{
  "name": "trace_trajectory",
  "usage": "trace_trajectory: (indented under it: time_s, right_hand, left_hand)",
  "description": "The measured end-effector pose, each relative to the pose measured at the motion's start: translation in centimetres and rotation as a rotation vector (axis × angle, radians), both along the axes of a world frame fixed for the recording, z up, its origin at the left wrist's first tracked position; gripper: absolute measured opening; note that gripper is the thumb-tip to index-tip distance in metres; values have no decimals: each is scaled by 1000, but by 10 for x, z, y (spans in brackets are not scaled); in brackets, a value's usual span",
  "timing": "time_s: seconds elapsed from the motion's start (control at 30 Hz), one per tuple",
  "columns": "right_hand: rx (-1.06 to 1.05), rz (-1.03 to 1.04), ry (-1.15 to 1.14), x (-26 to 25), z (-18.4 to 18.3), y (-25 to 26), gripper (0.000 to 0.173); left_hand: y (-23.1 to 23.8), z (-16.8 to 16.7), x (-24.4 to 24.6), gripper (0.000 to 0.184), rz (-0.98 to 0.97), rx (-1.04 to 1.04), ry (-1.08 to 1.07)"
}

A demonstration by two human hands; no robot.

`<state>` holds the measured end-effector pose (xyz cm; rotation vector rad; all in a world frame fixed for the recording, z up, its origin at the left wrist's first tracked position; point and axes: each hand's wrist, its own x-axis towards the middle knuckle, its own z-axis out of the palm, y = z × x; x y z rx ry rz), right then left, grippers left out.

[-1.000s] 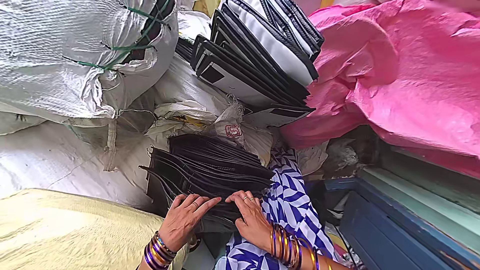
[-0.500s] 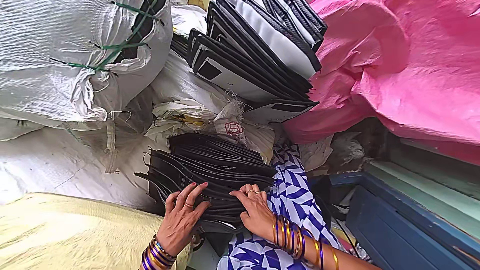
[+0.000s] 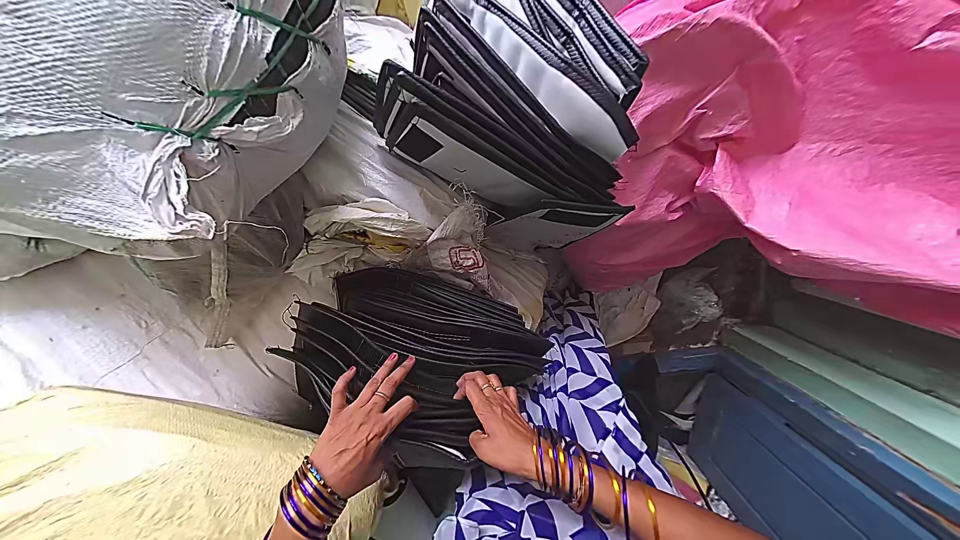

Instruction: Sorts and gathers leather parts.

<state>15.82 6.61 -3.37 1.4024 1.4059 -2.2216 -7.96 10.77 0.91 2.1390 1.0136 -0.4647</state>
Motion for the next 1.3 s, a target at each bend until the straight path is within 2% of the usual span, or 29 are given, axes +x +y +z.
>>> trace_trajectory:
  time_s: [0.07,0.13,0.27,0.33,0.43,0.5,0.57,0.67,0.77,0.8,0.87,0.9,1.03,1.1,1.2,1.3]
  right_hand:
    - [-26,19,34,1,-1,3,54]
    - [-41,-2,69,4,0,2,59]
    - [52,-7,-88,8,5,-1,85]
    - [145,19,-190,8,1,-8,85]
    - [344,-39,-221,6,-1,-25,78]
    - [351,-65,-207,8,2,-26,75]
    - [324,-105,-192,11,5,-25,71]
    - [292,-153,-184,14,2,-22,66]
    - [208,-114,-111,18,-3,-14,60]
    - [189,-104,-81,19,-3,-13,55]
    - [275,-166,-52,18,-3,-21,48]
    - [307,-192,-41,17,-1,-26,49]
    - [228,-186,-22,20,-1,-18,64]
    - [209,-106,-48,21,-8,-8,69]
    - [137,138,-129,23,-18,6,68]
    - [179,47,-110,24,-23,-11,62]
  left_hand:
    - [9,-4,1,68,-18,-79,33]
    - [16,-7,1,70,-78,-72,39]
    - [11,-7,-1,72,-134,28,-5]
    - [6,-8,-2,87,-106,87,-19]
    - [9,-6,6,128,-107,42,97]
    - [14,-6,14,138,-134,-38,203]
    - [19,-5,19,130,-151,-127,278]
    - [25,-3,23,107,-147,-223,358]
    - [20,-1,22,97,-122,-176,343]
    - [16,-2,18,94,-109,-86,279]
    - [10,-11,10,95,-98,129,120]
    - [9,-14,7,96,-99,148,92]
    - [19,-14,10,94,-91,-156,164]
    - [20,-13,11,91,-121,-158,177]
    - [12,-9,10,89,-136,-91,172]
    - [7,-9,6,92,-142,-23,146]
